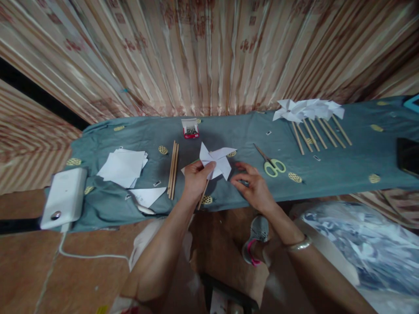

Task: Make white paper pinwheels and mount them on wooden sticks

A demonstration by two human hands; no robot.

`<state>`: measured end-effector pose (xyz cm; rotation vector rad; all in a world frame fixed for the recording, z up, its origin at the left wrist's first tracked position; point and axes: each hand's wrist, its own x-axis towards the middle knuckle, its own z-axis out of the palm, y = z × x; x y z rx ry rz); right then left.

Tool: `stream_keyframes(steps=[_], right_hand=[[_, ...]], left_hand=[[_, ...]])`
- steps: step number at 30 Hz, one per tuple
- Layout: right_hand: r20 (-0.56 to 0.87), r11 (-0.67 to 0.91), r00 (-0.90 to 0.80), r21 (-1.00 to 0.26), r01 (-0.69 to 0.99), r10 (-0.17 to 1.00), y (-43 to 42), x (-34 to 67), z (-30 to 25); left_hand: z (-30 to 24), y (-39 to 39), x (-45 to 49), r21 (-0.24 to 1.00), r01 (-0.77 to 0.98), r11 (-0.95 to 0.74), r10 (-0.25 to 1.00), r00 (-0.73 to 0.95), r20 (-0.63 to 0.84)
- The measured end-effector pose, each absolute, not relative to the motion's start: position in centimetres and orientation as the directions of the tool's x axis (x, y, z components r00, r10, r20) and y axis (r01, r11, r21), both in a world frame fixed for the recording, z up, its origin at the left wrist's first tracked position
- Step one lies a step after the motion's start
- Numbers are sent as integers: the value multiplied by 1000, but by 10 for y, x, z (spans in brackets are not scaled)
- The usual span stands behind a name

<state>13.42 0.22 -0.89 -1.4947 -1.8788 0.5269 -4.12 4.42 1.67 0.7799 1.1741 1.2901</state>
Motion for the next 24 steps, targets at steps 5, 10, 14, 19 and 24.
stream_keyframes(steps=[5,10,14,19,24], right_hand=[[225,215,-75,-705,676,972,0,143,-17],[226,216,-75,-702,679,971,1,153,-17],[253,234,-84,-654,719,964,0,162,-15],[289,248,-78,-616,748,954,-2,165,-6],[314,251,-75,-569,783,946,-3,155,0]], left_hand=[[16,44,-42,936,-309,169,975,-87,-205],[18,42,-41,942,-281,183,973,-82,-214],[17,42,-41,951,-252,181,975,-84,-208],[16,42,-42,958,-217,187,976,-71,-207],[14,42,-40,953,-220,209,975,-31,-221]])
